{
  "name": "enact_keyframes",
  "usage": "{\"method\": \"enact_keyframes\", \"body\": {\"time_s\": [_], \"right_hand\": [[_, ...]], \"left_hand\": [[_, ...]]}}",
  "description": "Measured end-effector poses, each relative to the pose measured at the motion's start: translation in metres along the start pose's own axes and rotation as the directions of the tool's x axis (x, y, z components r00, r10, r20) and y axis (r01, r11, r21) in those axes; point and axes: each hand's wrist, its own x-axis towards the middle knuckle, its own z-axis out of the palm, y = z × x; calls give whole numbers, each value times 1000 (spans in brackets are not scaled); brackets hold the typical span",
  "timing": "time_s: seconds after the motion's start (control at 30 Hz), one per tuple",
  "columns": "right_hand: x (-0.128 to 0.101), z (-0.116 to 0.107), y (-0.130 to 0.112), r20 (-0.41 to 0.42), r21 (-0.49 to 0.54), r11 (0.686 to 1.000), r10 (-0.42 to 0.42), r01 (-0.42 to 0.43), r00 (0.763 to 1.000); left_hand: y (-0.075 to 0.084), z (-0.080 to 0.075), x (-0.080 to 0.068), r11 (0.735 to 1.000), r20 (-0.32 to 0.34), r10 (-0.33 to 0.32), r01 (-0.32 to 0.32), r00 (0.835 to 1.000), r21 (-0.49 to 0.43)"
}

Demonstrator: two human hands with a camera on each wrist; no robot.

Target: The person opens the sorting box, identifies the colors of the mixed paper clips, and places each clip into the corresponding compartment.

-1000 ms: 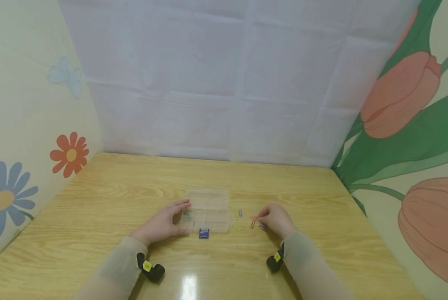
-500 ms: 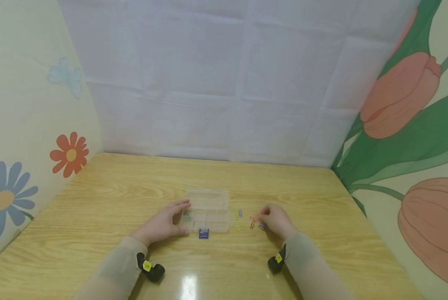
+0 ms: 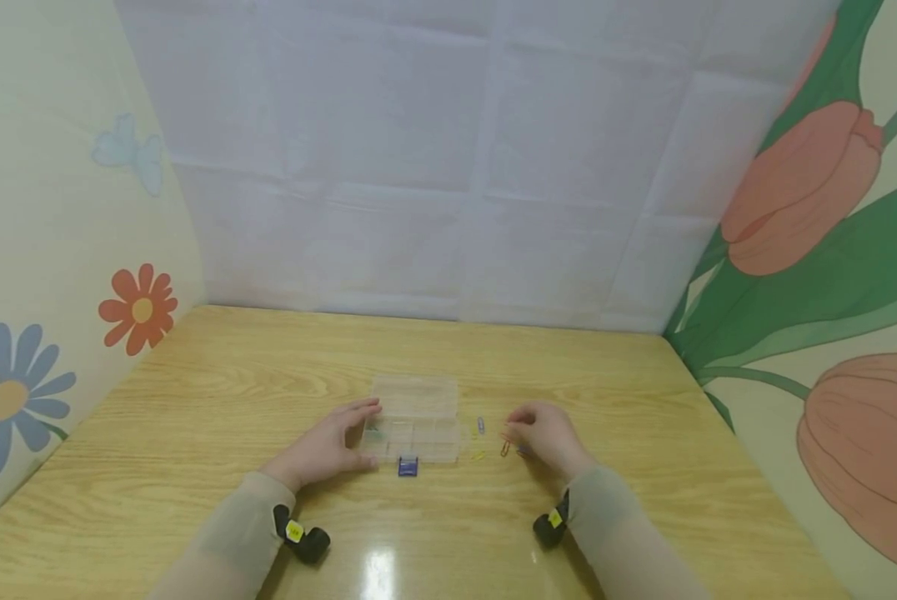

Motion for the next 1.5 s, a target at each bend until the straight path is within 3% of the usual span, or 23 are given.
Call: {"method": "enact_keyframes", "body": {"time_s": [0.23, 0.47, 0.87, 1.27, 1.5], "right_hand": [[-1, 5, -18, 34, -2, 1000, 4, -4, 999], [1, 17, -38, 43, -68, 993, -96, 98, 995], [8, 48, -69, 97, -16, 984, -175, 178, 980], [15, 76, -87, 128, -101, 977, -174, 187, 976], [16, 90, -94, 152, -96, 974, -190, 206, 970]], "left_hand": [[1, 0, -1, 1000, 4, -9, 9, 1000, -4], [0, 0, 0, 1000, 3, -1, 1, 1000, -4], [1, -1, -1, 1000, 0, 10, -10, 1000, 5], [1, -1, -1, 1000, -7, 22, -22, 1000, 17], [0, -1, 0, 1000, -2, 16, -16, 1000, 2]]}}
